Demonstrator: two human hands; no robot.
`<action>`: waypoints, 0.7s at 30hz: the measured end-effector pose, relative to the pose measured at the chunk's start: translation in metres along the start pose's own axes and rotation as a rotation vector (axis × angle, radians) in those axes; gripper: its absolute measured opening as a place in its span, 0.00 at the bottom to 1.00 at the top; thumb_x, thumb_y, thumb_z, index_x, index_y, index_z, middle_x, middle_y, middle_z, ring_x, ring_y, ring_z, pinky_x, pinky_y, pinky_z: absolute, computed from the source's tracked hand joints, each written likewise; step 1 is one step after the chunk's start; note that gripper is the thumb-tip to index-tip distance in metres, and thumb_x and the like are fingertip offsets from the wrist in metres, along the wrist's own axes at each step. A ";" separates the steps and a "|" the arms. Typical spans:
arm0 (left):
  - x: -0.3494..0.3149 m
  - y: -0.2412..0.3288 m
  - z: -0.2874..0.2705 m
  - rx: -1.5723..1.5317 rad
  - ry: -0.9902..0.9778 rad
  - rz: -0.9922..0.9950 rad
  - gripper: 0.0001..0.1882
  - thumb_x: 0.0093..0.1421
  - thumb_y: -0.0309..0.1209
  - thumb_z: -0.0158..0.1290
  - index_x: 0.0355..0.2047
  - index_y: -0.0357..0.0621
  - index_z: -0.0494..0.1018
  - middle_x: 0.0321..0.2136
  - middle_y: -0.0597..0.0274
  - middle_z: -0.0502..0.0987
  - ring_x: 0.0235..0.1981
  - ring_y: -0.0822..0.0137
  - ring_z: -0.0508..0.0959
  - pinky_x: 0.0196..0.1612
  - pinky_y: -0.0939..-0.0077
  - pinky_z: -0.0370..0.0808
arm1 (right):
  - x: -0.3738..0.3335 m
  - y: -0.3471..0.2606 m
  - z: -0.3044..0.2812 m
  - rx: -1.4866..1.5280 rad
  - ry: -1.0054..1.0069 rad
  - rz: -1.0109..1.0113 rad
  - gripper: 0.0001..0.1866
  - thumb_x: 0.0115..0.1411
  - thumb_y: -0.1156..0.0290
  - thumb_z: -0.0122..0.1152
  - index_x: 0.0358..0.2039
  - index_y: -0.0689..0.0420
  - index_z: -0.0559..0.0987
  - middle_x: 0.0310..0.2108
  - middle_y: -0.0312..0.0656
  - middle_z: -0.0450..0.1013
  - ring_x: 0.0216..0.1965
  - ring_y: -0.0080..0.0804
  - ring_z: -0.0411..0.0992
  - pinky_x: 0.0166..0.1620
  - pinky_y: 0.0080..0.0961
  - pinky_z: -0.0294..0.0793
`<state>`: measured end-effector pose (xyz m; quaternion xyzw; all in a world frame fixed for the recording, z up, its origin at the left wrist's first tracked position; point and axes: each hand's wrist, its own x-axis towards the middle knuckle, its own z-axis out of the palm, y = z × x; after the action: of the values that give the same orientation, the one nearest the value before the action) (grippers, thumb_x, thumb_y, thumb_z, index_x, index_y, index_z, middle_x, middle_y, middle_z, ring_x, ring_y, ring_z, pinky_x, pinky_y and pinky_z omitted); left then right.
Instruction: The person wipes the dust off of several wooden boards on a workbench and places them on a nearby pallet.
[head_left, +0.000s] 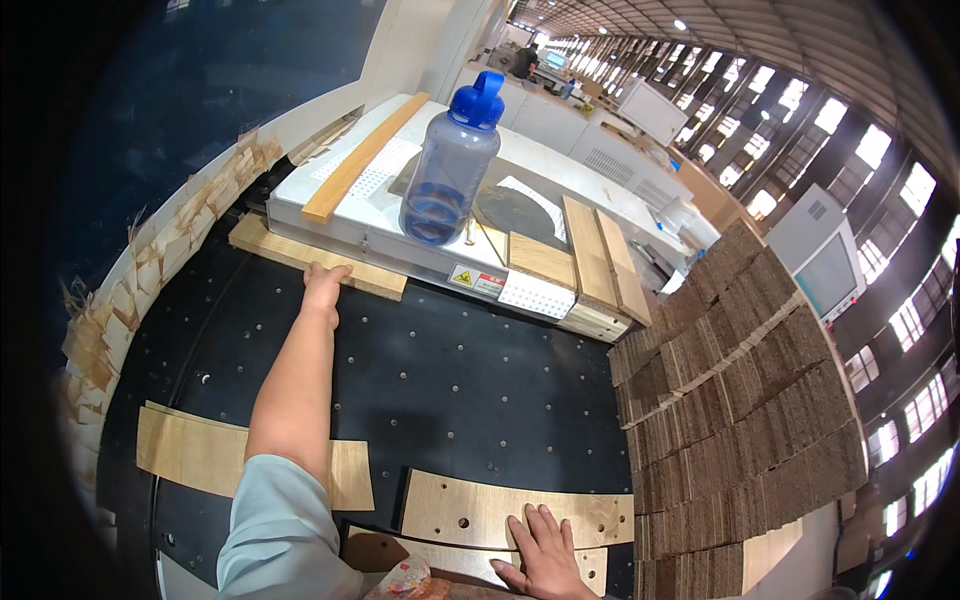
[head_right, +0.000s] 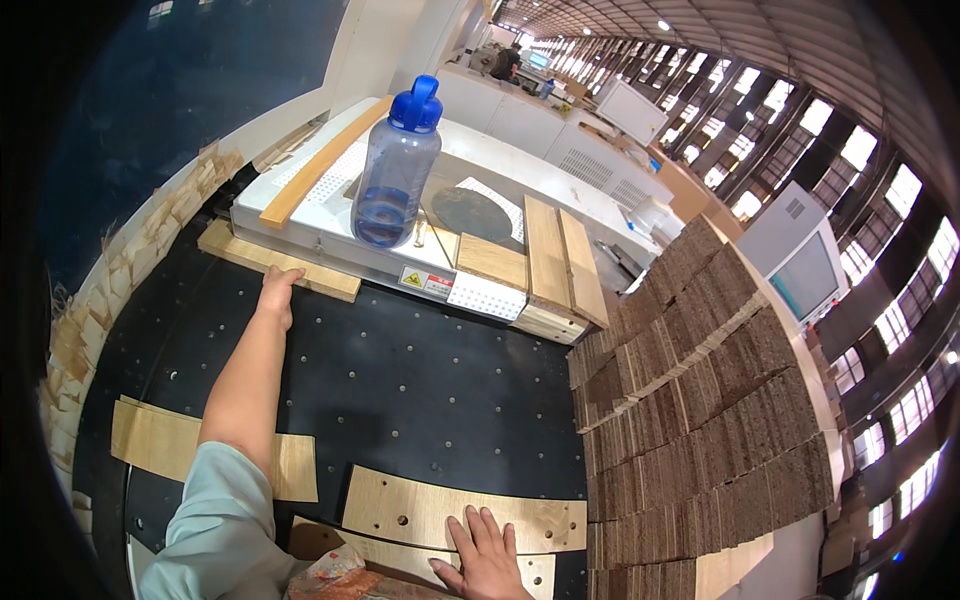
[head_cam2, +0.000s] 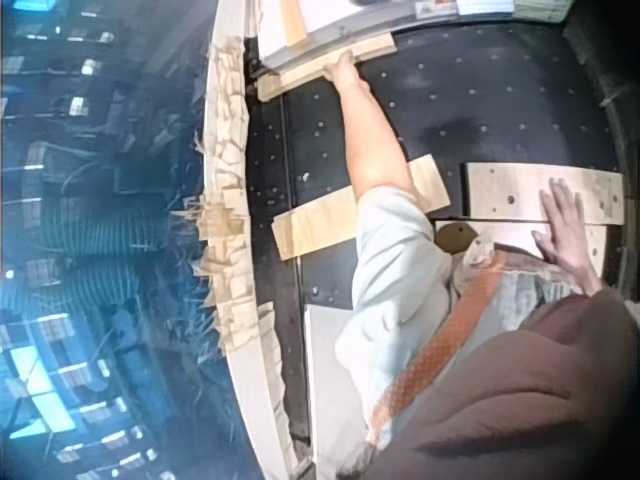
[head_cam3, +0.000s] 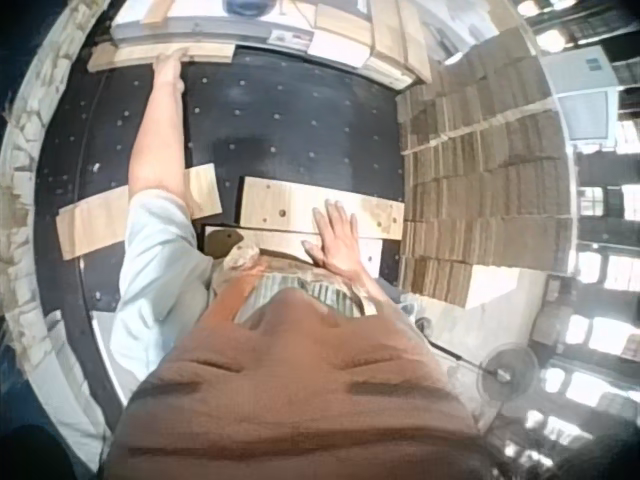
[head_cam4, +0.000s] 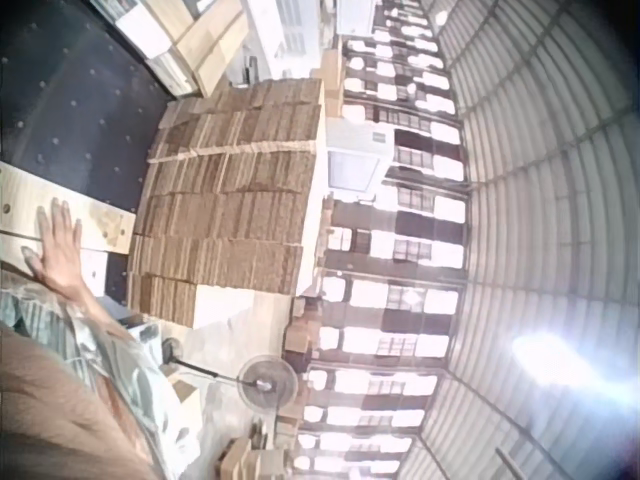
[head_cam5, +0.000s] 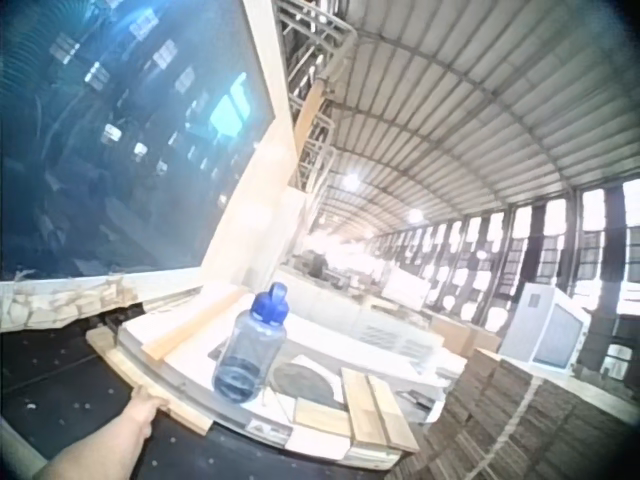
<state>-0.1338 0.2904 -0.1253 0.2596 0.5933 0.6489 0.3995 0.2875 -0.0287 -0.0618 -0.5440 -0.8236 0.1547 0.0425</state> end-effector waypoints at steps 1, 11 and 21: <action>-0.001 -0.003 0.000 -0.015 0.001 0.006 0.51 0.52 0.39 0.58 0.67 0.36 0.39 0.69 0.56 0.34 0.69 0.55 0.41 0.65 0.52 0.47 | 0.000 0.000 -0.001 -0.003 -0.007 -0.001 0.39 0.55 0.47 0.57 0.63 0.53 0.60 0.66 0.56 0.48 0.67 0.59 0.45 0.64 0.61 0.41; -0.019 0.011 0.010 -0.060 0.005 -0.036 0.55 0.52 0.39 0.57 0.67 0.38 0.31 0.69 0.59 0.27 0.70 0.58 0.37 0.66 0.52 0.44 | -0.001 0.002 0.004 -0.062 0.010 -0.010 0.41 0.55 0.48 0.58 0.64 0.54 0.59 0.66 0.56 0.48 0.67 0.57 0.44 0.64 0.60 0.41; -0.018 0.010 0.009 0.013 0.023 -0.027 0.53 0.52 0.36 0.56 0.67 0.37 0.32 0.69 0.60 0.28 0.69 0.57 0.41 0.65 0.56 0.48 | -0.002 0.006 0.013 -0.071 0.037 -0.045 0.41 0.55 0.48 0.58 0.64 0.56 0.58 0.65 0.57 0.48 0.66 0.59 0.45 0.63 0.61 0.44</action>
<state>-0.1189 0.2812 -0.1117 0.2466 0.6054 0.6427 0.3995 0.2907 -0.0308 -0.0754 -0.5291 -0.8398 0.1141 0.0419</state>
